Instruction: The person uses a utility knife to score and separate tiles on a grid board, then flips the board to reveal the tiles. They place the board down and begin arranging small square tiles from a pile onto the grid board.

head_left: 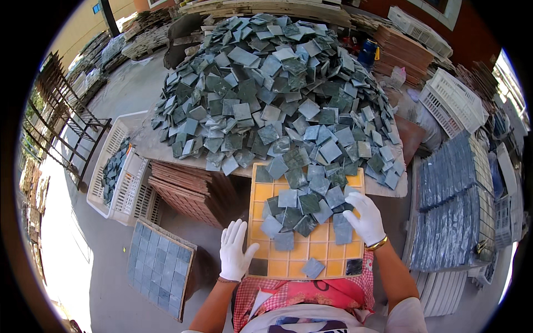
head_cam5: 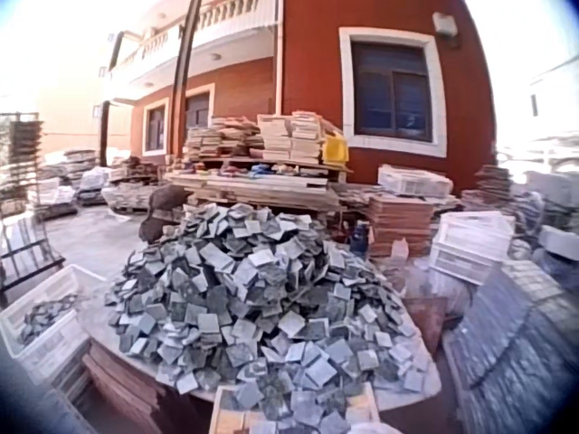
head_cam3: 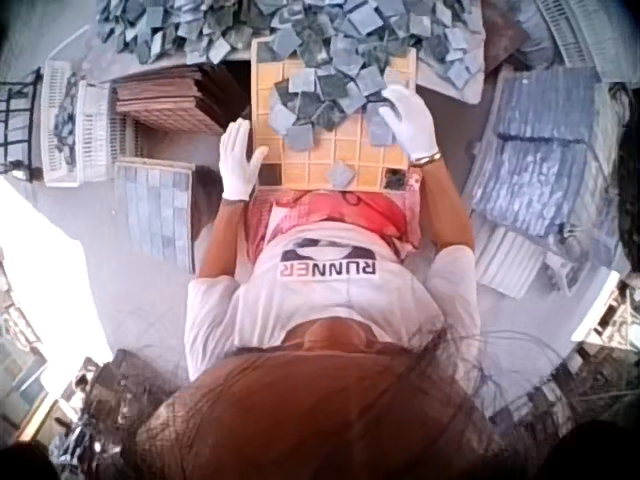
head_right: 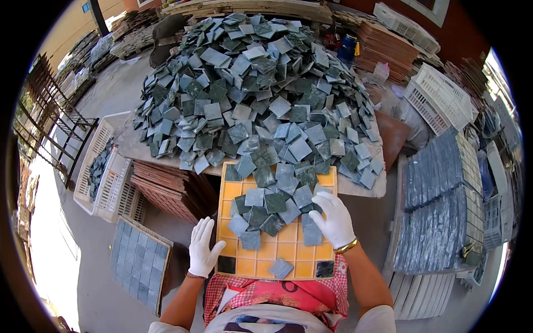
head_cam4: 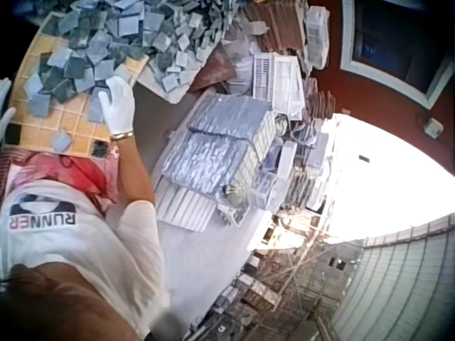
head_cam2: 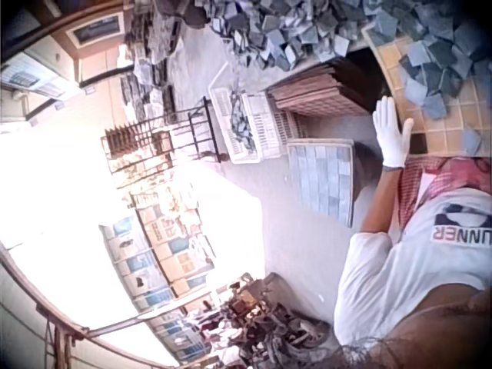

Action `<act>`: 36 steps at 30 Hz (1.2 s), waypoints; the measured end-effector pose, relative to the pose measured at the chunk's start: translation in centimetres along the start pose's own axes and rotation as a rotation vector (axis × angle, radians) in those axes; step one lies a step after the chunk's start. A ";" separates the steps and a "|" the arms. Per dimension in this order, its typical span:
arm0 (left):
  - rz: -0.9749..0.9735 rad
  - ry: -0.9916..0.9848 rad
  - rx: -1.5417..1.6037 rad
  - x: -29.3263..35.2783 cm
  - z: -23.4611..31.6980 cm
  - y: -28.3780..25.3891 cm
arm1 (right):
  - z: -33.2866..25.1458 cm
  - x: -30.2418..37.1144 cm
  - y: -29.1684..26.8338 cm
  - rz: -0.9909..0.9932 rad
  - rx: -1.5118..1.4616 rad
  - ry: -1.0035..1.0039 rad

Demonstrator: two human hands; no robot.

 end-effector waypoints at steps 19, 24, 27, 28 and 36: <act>-0.180 0.303 -0.147 -0.4 8.5 3.5 | -9.2 10.3 7.0 -0.435 0.077 0.083; -0.198 0.141 0.173 -0.7 5.7 1.3 | -5.7 8.7 3.9 -0.407 -0.164 0.239; -0.284 -0.164 0.450 0.3 4.4 0.5 | -4.9 8.5 3.9 -0.305 -0.390 0.205; -0.367 -0.291 0.508 1.2 3.3 1.0 | -5.4 9.0 4.3 -0.295 -0.378 0.147; -0.543 0.002 0.307 3.1 4.3 1.5 | -6.7 10.0 6.8 -0.364 -0.217 0.031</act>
Point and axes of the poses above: each hand's wrist, its own x-axis away from the middle knuckle, its own y-axis out of the palm, z = x × y, the point moved 8 cm from there along -x, towards the middle knuckle, and after that the axes turned 8 degrees about -y, right-handed, at the moved point
